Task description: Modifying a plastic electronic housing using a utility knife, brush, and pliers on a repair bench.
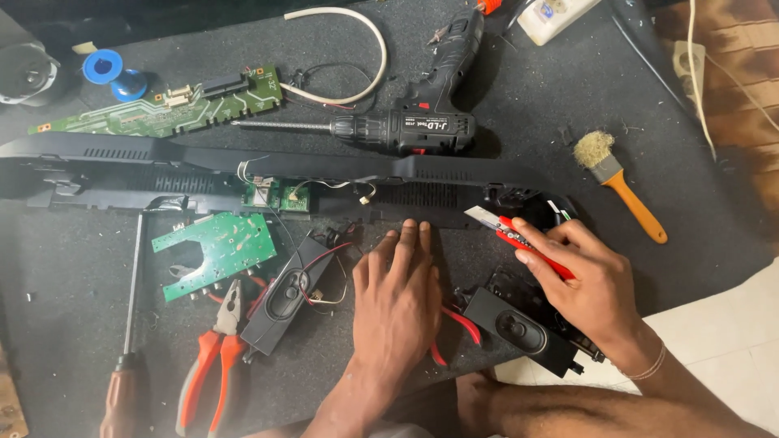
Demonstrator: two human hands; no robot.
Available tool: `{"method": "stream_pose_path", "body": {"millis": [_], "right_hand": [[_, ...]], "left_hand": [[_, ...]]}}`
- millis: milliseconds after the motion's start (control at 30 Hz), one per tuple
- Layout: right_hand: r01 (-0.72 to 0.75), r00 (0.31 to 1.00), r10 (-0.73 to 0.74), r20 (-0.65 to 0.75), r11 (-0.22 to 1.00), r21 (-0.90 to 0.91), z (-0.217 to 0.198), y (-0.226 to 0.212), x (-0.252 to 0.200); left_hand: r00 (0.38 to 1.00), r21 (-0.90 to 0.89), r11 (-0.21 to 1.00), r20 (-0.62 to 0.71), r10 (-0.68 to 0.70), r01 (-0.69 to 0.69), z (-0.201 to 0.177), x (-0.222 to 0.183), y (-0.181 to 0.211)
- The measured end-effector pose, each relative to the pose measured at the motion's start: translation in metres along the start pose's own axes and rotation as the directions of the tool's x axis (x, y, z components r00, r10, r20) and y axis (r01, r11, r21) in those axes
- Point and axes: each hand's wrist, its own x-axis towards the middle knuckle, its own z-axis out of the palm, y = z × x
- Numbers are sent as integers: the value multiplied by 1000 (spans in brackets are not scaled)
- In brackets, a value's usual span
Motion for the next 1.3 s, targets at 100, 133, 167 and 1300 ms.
{"method": "stream_pose_path", "body": {"millis": [100, 133, 167, 1300], "right_hand": [[3, 1000, -3, -7, 1000, 8, -3, -1, 5], [0, 1000, 0, -9, 1000, 6, -2, 0, 5], [3, 1000, -3, -2, 1000, 5, -1, 0, 4], [59, 998, -57, 23, 993, -97, -2, 1, 13]], "left_hand": [[1000, 0, 1000, 0, -3, 3, 0, 0, 0], [1000, -2, 1000, 0, 1, -1, 0, 1, 0], [1000, 3, 1000, -2, 0, 0, 0, 1, 0], [1000, -15, 1000, -2, 4, -4, -2, 1, -1]]}}
